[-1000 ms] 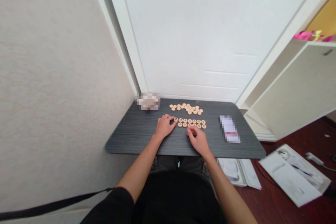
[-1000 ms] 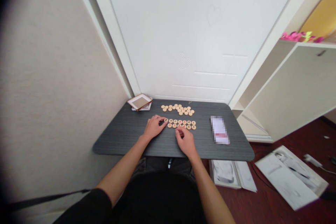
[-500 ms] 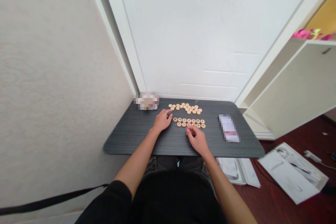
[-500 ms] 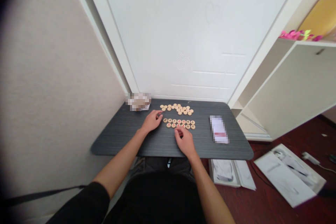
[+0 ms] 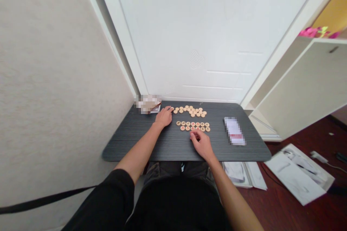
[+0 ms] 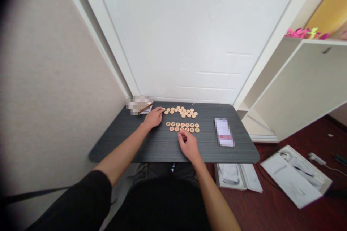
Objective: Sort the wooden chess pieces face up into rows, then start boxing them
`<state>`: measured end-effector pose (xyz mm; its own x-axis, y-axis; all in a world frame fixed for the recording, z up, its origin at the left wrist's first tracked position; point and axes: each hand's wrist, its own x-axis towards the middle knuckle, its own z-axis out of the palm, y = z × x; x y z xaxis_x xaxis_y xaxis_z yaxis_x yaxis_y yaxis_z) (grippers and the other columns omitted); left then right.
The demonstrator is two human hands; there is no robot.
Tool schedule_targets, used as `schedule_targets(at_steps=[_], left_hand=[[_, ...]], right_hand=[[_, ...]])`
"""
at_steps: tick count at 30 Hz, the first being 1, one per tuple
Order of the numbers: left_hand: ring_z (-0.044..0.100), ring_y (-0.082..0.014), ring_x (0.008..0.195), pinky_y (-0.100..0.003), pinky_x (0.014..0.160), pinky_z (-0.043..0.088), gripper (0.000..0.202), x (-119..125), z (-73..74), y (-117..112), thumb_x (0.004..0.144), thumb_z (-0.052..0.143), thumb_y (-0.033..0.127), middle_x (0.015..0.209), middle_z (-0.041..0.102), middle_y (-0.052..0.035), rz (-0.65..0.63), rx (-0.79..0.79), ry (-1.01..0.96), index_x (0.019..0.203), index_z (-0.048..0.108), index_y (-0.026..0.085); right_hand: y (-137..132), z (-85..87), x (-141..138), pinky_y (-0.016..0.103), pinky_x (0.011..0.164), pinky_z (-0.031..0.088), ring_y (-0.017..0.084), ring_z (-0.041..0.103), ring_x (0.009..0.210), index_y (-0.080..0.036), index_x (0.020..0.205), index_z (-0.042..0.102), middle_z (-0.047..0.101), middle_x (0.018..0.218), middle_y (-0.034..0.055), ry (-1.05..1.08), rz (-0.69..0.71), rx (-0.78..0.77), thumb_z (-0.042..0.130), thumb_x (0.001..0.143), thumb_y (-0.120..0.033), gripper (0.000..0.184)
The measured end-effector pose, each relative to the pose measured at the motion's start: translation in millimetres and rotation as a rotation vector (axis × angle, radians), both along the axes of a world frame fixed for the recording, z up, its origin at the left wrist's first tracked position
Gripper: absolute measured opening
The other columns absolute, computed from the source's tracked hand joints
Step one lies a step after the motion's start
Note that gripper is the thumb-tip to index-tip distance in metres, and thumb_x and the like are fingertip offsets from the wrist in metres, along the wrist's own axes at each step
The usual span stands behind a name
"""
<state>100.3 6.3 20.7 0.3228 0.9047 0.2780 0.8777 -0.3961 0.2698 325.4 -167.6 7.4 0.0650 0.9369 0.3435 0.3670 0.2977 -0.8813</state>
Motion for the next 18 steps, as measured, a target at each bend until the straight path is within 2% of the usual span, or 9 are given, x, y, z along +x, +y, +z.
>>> schedule_targets(at_steps=[4,8,14,18], left_hand=[[0.058,-0.0277,0.117,-0.039,0.102,0.047,0.03,-5,-0.7,-9,0.095,0.05,0.028,0.126,0.063,-0.0137,0.06,0.017,-0.031,0.119,0.066,0.018],[0.061,-0.0277,0.109,-0.038,0.092,0.051,0.027,-7,0.7,-11,0.095,0.052,0.037,0.117,0.067,-0.0115,0.136,0.031,-0.037,0.113,0.064,0.021],[0.063,-0.0278,0.105,-0.037,0.085,0.052,0.024,-4,4.1,-7,0.095,0.054,0.035,0.113,0.07,-0.0092,0.154,0.011,-0.035,0.113,0.064,0.023],[0.064,-0.0263,0.103,-0.036,0.086,0.052,0.024,-3,6.0,-18,0.094,0.056,0.034,0.115,0.069,-0.0098,0.179,0.07,-0.136,0.114,0.063,0.022]], right_hand=[[0,0.9,0,0.032,0.076,0.057,0.02,0.071,0.079,-0.024,0.099,0.07,0.074,0.092,0.0045,0.001,0.002,-0.002,0.054,0.093,-0.037,0.021],[0,0.8,0,0.032,0.076,0.057,0.02,0.071,0.079,-0.024,0.099,0.07,0.074,0.093,0.0049,-0.008,0.001,0.001,0.054,0.094,-0.037,0.022],[0,0.2,0,0.032,0.076,0.057,0.02,0.071,0.08,-0.024,0.1,0.07,0.074,0.092,0.0047,-0.002,0.003,-0.002,0.054,0.093,-0.037,0.021],[1,-0.8,0,0.031,0.075,0.057,0.02,0.071,0.079,-0.023,0.099,0.07,0.074,0.091,0.0045,-0.005,0.009,0.005,0.054,0.093,-0.036,0.022]])
